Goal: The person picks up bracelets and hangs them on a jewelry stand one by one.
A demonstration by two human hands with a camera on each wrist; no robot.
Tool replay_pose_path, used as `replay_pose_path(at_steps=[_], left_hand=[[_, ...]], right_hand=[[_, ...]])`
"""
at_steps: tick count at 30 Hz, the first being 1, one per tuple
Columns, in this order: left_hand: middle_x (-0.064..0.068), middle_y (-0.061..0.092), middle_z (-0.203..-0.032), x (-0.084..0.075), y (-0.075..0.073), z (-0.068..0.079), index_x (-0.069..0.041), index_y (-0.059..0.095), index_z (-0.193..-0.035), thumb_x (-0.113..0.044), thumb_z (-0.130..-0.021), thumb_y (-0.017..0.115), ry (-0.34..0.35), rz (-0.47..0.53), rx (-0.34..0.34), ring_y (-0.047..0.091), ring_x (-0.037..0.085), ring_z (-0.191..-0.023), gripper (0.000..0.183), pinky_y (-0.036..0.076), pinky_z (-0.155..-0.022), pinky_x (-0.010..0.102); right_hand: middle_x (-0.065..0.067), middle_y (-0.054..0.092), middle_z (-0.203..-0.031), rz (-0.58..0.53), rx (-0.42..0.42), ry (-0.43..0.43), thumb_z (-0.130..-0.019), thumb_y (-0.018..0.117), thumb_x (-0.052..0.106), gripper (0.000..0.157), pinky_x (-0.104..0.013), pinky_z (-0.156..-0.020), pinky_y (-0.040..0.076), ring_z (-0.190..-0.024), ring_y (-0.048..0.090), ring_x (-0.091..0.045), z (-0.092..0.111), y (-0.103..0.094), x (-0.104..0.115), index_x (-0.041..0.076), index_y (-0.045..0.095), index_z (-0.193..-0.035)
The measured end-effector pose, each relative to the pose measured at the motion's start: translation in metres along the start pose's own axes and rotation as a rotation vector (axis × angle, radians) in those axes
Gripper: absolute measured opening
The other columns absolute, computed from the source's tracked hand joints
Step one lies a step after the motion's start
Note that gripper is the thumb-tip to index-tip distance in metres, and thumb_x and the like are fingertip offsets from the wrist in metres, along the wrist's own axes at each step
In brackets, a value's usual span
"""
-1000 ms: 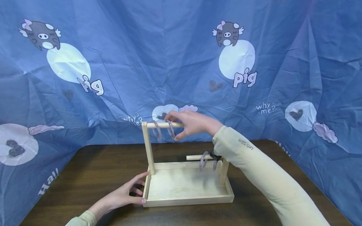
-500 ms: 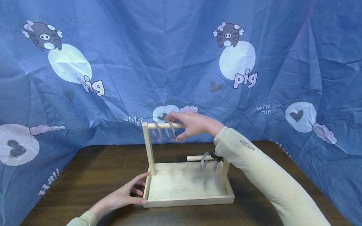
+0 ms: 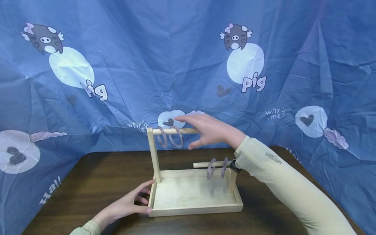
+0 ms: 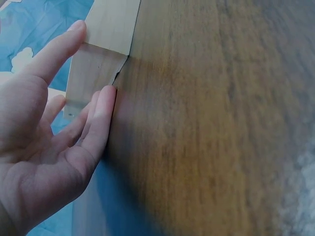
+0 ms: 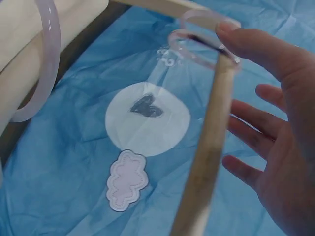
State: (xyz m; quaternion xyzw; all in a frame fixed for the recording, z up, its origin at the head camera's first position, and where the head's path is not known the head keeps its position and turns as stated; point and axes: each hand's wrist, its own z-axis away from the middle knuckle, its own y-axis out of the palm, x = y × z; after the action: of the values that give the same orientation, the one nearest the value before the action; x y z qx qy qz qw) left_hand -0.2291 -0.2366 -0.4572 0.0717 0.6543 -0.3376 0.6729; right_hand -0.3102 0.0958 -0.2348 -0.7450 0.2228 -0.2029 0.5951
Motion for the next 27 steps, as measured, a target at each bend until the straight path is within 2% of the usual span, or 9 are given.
replay_pose_path(at_steps=[6, 17, 27], left_hand=[[0.027, 0.04, -0.138, 0.0, 0.0, 0.0, -0.014, 0.018, -0.158, -0.021, -0.088, 0.075, -0.009, 0.001, -0.003, 0.055, 0.025, -0.108, 0.091, 0.051, -0.082, 0.033], [0.028, 0.041, -0.138, 0.0, 0.0, 0.001, -0.013, 0.016, -0.158, -0.018, -0.088, 0.075, 0.015, 0.008, 0.002, 0.056, 0.025, -0.108, 0.092, 0.052, -0.08, 0.031], [0.027, 0.041, -0.138, -0.003, 0.001, 0.002, -0.014, 0.017, -0.158, -0.02, -0.088, 0.075, 0.008, -0.009, -0.003, 0.057, 0.025, -0.109, 0.092, 0.052, -0.081, 0.032]], right_hand=[[-0.001, 0.042, -0.156, 0.046, -0.091, -0.012, -0.08, 0.08, 0.046, 0.095, -0.051, -0.119, 0.028, -0.143, 0.04, -0.025, 0.018, -0.009, 0.008, 0.019, 0.029, -0.156], [-0.002, 0.044, -0.154, 0.041, -0.248, -0.05, -0.084, 0.076, 0.047, 0.086, -0.052, -0.119, 0.027, -0.142, 0.042, -0.025, 0.045, -0.017, 0.014, 0.017, 0.035, -0.153], [0.0, 0.041, -0.157, 0.011, -0.263, 0.004, -0.086, 0.075, 0.042, 0.084, -0.054, -0.118, 0.028, -0.142, 0.042, -0.025, 0.078, -0.016, 0.011, 0.023, 0.032, -0.155]])
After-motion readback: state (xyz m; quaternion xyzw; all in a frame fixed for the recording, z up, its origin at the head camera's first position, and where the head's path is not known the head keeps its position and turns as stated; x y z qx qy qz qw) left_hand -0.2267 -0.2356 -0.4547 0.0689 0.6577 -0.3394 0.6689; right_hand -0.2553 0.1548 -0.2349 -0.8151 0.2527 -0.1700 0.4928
